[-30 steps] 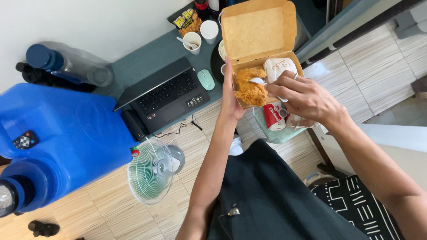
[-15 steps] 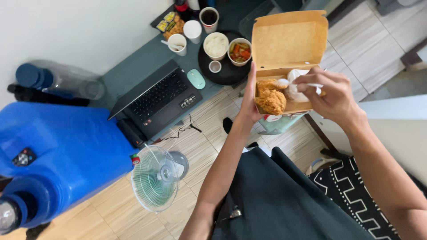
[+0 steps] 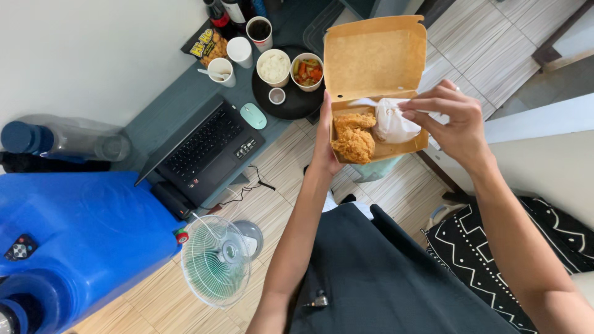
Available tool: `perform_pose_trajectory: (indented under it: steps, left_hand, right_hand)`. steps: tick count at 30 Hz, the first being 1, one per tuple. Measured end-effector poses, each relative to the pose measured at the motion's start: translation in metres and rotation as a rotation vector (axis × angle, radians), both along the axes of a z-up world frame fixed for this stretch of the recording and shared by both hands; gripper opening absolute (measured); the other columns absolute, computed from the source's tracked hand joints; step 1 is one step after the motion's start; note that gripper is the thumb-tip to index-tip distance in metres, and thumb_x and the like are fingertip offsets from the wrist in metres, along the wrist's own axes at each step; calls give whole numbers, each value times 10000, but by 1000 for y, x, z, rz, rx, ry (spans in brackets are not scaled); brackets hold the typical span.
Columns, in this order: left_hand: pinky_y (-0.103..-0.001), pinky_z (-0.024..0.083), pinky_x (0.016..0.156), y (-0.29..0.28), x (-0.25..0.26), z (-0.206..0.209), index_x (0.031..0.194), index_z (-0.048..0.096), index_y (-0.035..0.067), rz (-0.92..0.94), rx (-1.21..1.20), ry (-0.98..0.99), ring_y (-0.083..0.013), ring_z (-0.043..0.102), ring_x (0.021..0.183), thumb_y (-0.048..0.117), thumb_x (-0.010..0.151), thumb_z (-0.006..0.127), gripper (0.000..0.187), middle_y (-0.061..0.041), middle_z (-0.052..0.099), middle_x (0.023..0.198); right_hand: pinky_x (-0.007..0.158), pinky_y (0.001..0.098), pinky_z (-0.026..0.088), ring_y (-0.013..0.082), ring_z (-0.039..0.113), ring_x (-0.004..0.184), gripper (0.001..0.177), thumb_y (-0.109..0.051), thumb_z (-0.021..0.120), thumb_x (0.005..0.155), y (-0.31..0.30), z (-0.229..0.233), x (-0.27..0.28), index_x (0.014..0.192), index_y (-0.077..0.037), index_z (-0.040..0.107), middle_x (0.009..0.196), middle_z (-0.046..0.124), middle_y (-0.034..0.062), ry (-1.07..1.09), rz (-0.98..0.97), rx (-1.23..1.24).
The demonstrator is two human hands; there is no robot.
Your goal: The person removes a drink cup and a food container from a plastic bag, opens the drink and the food container to reveal fried chicken and rice, and uses a plastic fork to handle the food.
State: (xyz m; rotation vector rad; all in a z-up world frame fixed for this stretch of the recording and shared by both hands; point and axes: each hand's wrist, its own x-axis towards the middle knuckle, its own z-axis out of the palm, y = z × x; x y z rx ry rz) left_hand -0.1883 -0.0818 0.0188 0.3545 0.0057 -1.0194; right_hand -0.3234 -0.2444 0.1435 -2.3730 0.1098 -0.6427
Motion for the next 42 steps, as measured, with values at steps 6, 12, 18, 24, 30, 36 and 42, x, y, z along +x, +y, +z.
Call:
perform_pose_trajectory:
  steps: [6, 12, 18, 24, 30, 36, 42]
  left_hand:
    - [-400, 612, 853, 10, -7, 0, 1317, 581, 28, -146, 33, 27, -236, 726, 983, 556, 1035, 553, 599, -137, 708, 1147]
    - [-386, 628, 801, 16, -14, -4, 1228, 611, -26, -224, 86, -15, -249, 737, 910, 413, 979, 574, 507, -163, 721, 1063]
    - [-380, 637, 813, 13, -40, 12, 1307, 534, 105, -429, 242, -120, -229, 731, 948, 291, 917, 570, 434, -104, 679, 1106]
    - [-387, 613, 897, 26, -57, 37, 1367, 521, 131, -574, 197, -1, -201, 723, 1005, 236, 923, 596, 462, -77, 671, 1136]
    - [-380, 617, 866, 32, -57, 38, 1298, 558, 32, -752, 240, -39, -215, 738, 937, 313, 914, 622, 481, -125, 708, 1102]
    - [-348, 616, 861, 29, -55, 40, 1273, 564, -23, -747, 227, -32, -199, 737, 934, 306, 921, 668, 492, -138, 705, 1102]
    - [-315, 596, 895, 25, -49, 42, 1350, 581, -10, -594, 229, -181, -151, 713, 1000, 217, 966, 672, 455, -75, 691, 1134]
  right_hand:
    - [947, 326, 530, 176, 598, 1048, 223, -88, 832, 858, -22, -4, -7, 1080, -102, 808, 1015, 730, 31, 103, 135, -30]
    - [876, 400, 475, 216, 566, 932, 269, -233, 879, 804, -39, 41, -4, 1038, -114, 819, 1013, 731, 30, 111, 149, -297]
    - [1056, 525, 440, 321, 641, 1226, 265, -217, 675, 853, -2, 94, 50, 1092, -115, 727, 1221, 697, 103, -35, 689, -638]
    - [1142, 554, 286, 232, 670, 1118, 252, -332, 527, 1024, 14, 80, 79, 1104, -184, 713, 1129, 724, 3, 1067, 913, -730]
    - [994, 445, 457, 261, 588, 1133, 301, -339, 547, 947, 13, 76, 77, 1152, -180, 700, 1155, 689, 17, 1103, 973, -599]
    - [980, 401, 467, 232, 552, 1186, 369, -399, 612, 948, 2, 71, 77, 1240, -197, 712, 1166, 711, 14, 1135, 931, -400]
    - [947, 385, 505, 193, 649, 1103, 382, -390, 636, 940, -8, 64, 78, 1274, -216, 706, 1102, 733, 23, 1235, 874, -416]
